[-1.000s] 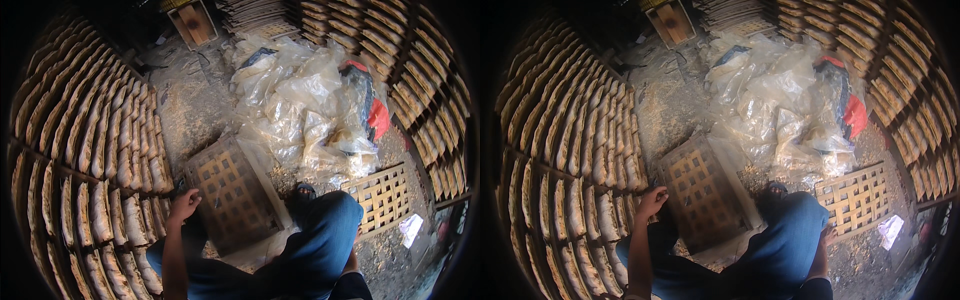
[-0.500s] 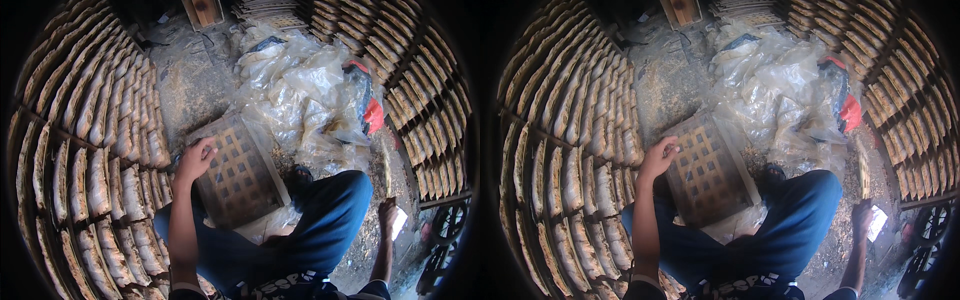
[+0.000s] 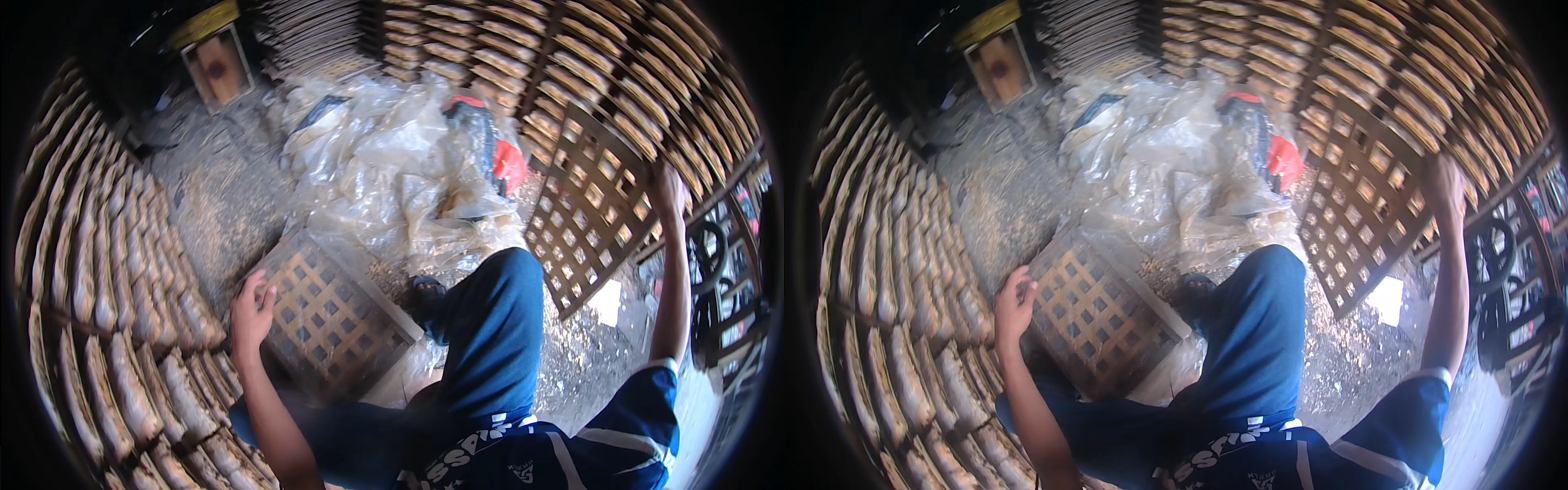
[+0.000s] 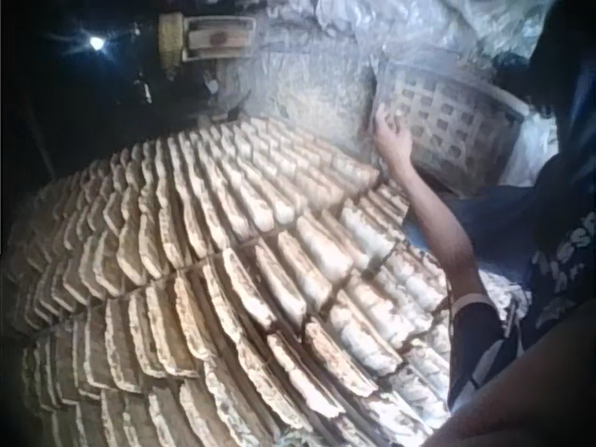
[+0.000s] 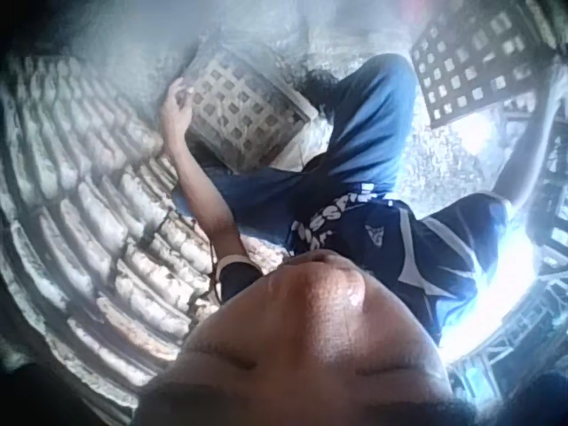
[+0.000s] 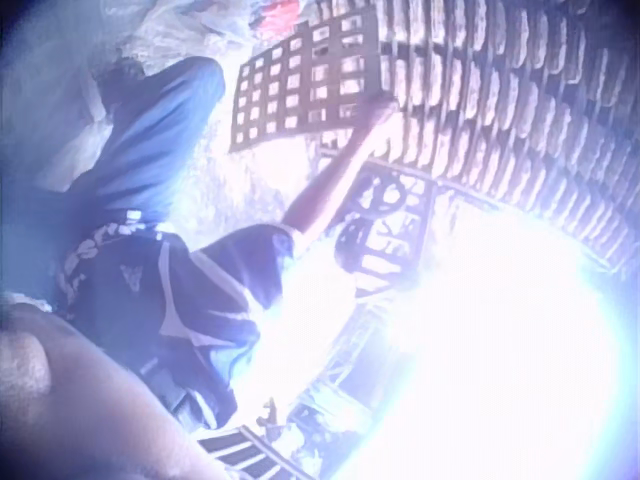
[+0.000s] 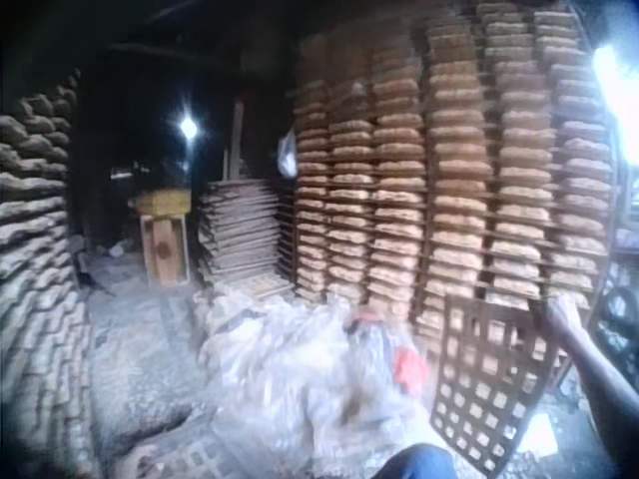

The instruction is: The person sits on the floor and assembles a rectangular wooden lattice by hand, inserting thin wooden strips into a grid frame. The person repeatedly adjusts and aligns the strips, then places the completed lattice aside and handles a plastic bag.

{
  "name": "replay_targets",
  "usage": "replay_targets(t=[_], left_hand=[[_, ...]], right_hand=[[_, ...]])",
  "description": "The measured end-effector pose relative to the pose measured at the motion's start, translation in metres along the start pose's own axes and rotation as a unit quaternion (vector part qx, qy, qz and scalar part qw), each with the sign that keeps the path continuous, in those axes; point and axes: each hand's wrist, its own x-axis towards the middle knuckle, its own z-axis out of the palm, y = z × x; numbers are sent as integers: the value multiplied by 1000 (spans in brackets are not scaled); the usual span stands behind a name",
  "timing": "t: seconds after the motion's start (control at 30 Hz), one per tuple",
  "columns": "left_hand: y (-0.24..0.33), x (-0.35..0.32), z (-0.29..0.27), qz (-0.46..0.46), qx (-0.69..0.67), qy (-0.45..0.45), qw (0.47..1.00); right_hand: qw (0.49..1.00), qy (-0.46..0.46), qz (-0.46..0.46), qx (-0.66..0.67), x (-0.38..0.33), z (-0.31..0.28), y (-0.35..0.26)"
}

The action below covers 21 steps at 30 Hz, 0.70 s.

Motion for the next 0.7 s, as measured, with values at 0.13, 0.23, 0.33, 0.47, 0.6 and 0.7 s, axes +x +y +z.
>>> replay_targets(t=[0.13,0.23,0.33,0.47,0.6,0.7], left_hand=[[16,-1,-1,-14,3,-6,1000],[23,-1,5,-9,9,-19,1000],[21,4,23,8,-17,0,1000],[28,9,36,-14,-54,5,998],[28,15,39,2,-60,37,998],[29,27,44,-9,-108,32,994]], right_hand=[[980,62,-133,132,4,-55,-43],[943,109,-252,187,16,-80,-78],[898,153,-334,241,28,-112,-122],[866,182,-381,267,41,-169,-180],[797,99,-370,467,50,-202,-213],[768,111,-391,495,83,-203,-206]])
